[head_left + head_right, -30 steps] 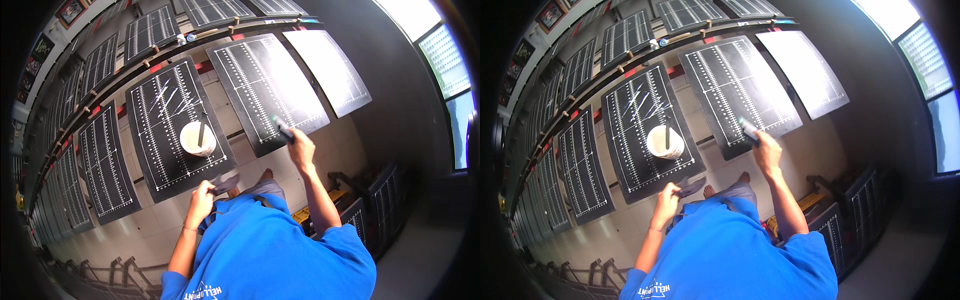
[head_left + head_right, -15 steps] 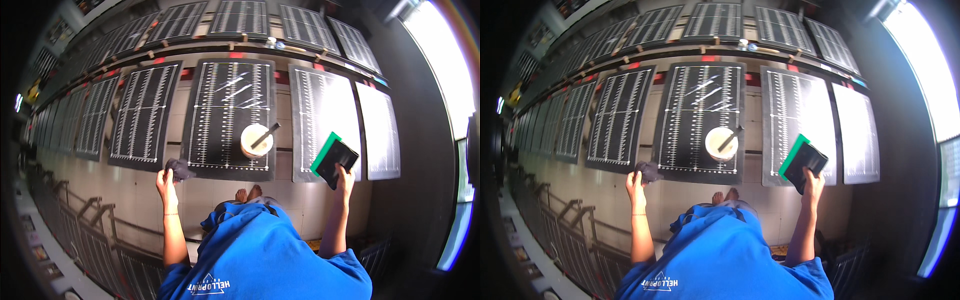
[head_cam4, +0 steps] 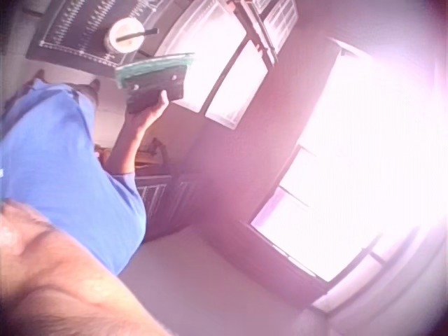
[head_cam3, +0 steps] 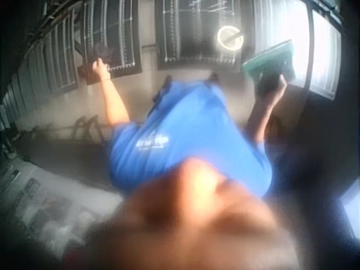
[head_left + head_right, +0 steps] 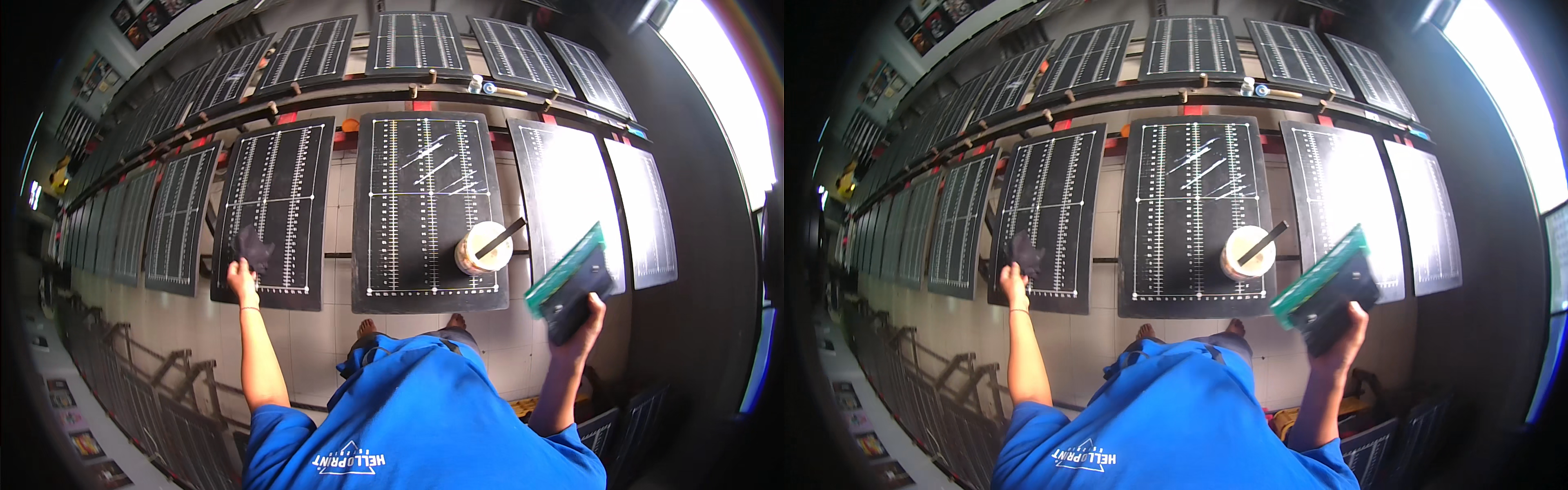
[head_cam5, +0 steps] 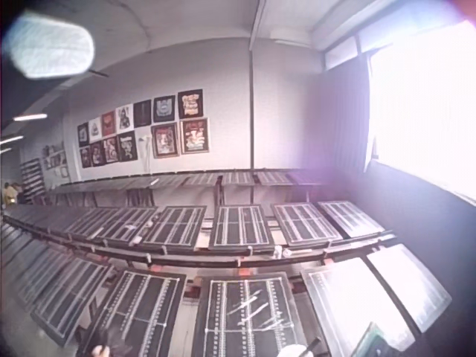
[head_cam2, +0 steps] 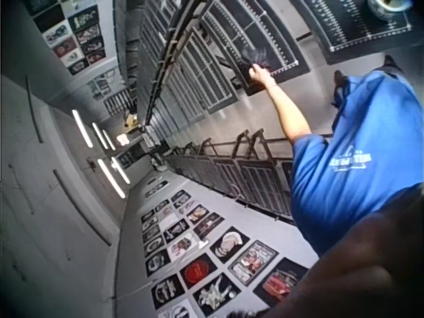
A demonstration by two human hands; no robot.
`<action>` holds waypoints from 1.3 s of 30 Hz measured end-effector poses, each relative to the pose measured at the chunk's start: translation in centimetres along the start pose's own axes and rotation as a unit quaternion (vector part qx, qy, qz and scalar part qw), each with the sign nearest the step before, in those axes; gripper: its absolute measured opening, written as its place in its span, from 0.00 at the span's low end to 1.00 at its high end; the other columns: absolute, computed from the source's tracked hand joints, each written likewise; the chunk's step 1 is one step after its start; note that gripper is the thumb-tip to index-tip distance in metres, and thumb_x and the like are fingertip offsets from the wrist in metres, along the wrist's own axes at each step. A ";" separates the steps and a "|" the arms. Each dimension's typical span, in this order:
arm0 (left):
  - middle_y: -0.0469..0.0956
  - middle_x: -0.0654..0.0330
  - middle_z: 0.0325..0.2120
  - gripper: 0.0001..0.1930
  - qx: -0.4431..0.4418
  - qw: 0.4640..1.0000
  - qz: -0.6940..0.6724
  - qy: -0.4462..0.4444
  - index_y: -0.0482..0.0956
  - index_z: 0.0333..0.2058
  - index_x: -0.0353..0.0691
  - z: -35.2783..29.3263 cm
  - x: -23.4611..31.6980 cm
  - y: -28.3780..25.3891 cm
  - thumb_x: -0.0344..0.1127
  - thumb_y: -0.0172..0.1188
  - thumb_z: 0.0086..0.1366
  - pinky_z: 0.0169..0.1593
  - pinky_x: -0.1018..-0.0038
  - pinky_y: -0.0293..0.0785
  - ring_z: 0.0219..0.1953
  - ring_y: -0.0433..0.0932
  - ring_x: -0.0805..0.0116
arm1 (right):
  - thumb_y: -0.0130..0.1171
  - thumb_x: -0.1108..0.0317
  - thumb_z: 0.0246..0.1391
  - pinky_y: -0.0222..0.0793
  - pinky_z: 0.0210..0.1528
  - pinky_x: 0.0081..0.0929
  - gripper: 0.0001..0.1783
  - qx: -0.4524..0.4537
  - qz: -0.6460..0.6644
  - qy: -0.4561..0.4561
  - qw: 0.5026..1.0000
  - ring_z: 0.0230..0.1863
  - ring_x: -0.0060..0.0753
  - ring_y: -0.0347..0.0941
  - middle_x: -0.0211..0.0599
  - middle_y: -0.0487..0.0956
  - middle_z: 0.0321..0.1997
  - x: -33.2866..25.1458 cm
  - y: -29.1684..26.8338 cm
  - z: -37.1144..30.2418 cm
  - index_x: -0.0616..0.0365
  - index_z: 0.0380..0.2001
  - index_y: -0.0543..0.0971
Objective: The person scoops white ink from a bucket using a spatula and spreads it across a screen printing mesh using a squeegee. They repeatedly pull the squeegee across the screen to distribute the ink evenly, occasionally wiping the tool with a cloth.
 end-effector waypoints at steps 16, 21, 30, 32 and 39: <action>0.67 0.46 0.59 0.28 -0.031 0.897 0.279 0.341 0.65 0.61 0.35 -9.7 5.2 1.3 0.27 0.58 0.61 0.67 0.53 0.54 0.64 0.63 0.47 | 0.58 0.53 0.63 0.76 0.46 0.35 0.18 0.103 -0.028 0.263 0.959 0.41 0.30 0.80 0.32 0.82 0.44 36.1 -1.6 -2.0 0.54 0.47 0.76; 0.68 0.45 0.57 0.23 -0.161 0.908 0.169 0.349 0.68 0.57 0.32 -15.8 9.1 6.4 0.23 0.55 0.61 0.67 0.56 0.56 0.62 0.65 0.47 | 0.65 0.51 0.59 0.69 0.44 0.28 0.32 0.063 -0.037 0.271 0.960 0.48 0.35 0.74 0.37 0.77 0.53 39.0 -2.0 -0.5 0.57 0.58 0.68; 0.76 0.48 0.47 0.13 -0.426 0.837 0.070 0.335 0.76 0.46 0.33 -28.1 12.9 17.4 0.25 0.59 0.61 0.57 0.61 0.71 0.52 0.75 0.49 | 0.59 0.60 0.64 0.76 0.41 0.25 0.17 -0.157 -0.451 0.289 0.830 0.37 0.24 0.79 0.35 0.82 0.37 24.1 -0.2 -2.6 0.64 0.47 0.79; 0.77 0.48 0.45 0.14 -0.467 0.820 0.063 0.324 0.76 0.46 0.33 -30.1 12.9 20.0 0.25 0.59 0.61 0.57 0.61 0.72 0.50 0.76 0.49 | 0.62 0.62 0.61 0.74 0.37 0.24 0.17 -0.148 -0.572 0.037 0.806 0.33 0.24 0.78 0.34 0.81 0.31 15.5 3.1 0.9 0.62 0.47 0.79; 0.76 0.45 0.46 0.26 -0.540 0.735 0.167 0.375 0.70 0.55 0.31 -36.6 11.4 31.3 0.30 0.65 0.58 0.56 0.60 0.71 0.51 0.75 0.48 | 0.66 0.47 0.54 0.72 0.39 0.36 0.24 -0.015 -0.712 -0.191 0.676 0.33 0.40 0.77 0.41 0.77 0.29 5.9 5.1 13.8 0.55 0.43 0.82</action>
Point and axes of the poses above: each hand's wrist, its own z-axis towards the middle knuckle, its own y-axis out of the palm, x = y × z, the point moved 7 cm from there along z, towards the middle knuckle
